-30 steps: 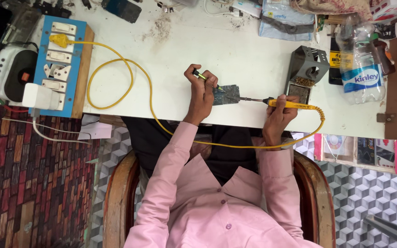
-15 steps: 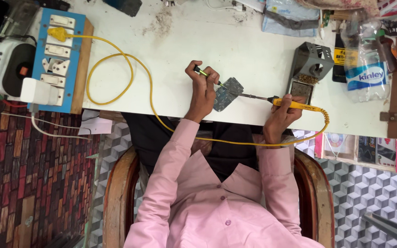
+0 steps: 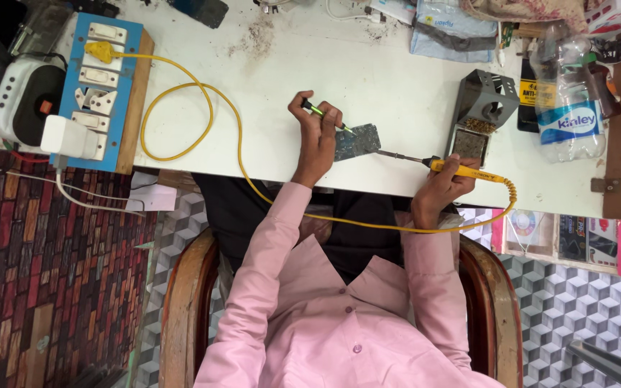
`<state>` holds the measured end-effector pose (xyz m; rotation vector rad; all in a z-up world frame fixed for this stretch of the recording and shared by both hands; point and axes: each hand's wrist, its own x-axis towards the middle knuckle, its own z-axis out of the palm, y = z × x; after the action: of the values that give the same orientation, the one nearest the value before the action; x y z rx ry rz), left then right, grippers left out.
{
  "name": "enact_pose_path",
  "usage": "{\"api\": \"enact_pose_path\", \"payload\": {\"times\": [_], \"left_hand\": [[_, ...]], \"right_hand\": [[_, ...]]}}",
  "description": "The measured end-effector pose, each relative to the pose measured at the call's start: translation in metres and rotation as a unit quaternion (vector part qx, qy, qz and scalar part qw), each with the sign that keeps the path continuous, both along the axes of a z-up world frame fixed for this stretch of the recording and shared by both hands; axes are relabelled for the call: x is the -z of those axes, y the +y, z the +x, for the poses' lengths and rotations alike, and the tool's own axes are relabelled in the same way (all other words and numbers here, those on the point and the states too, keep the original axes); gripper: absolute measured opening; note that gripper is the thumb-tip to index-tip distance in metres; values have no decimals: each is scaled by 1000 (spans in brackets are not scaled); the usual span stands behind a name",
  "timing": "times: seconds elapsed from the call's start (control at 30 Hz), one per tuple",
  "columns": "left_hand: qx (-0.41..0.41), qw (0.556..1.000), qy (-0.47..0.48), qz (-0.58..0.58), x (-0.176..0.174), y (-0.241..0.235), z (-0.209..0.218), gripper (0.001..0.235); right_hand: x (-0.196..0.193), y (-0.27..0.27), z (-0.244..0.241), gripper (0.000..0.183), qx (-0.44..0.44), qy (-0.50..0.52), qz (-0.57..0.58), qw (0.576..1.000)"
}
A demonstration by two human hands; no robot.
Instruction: The person uses a soldering iron and a green-handled tool to work on a small circuit board placed on a white table. They repeatedly apply the soldering iron to different points on the board while holding it steady with the other hand. The task continues throughout the clip without visible completion.
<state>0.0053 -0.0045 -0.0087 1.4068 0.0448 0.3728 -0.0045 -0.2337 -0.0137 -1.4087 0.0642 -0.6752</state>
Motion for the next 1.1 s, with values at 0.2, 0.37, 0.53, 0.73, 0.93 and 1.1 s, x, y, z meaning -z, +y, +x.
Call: {"api": "enact_pose_path", "payload": {"times": [0.2,0.37,0.53,0.73,0.93,1.1], "left_hand": [[24,994,-34,-97,2,1,0,38],[5,992,-10,-129,5,2,4,38],[-3,995,-69,-66,5,-6,7,37],[-8,987,-34,-159,0,-15,11,39],[33,989,-36,-139,5,-21,23,39],[59,989,-38,-128,1,-15,35,38]], "right_hand": [[-12,8,-11,19,5,3,-20,1000],[-19,15,-9,21,40,-5,-4,999],[-6,11,3,23,21,-7,15,1000],[7,8,2,23,18,-42,-8,999],[-19,22,-20,22,26,-41,-137,989],[-57,33,-24,20,10,-52,-271,961]]}}
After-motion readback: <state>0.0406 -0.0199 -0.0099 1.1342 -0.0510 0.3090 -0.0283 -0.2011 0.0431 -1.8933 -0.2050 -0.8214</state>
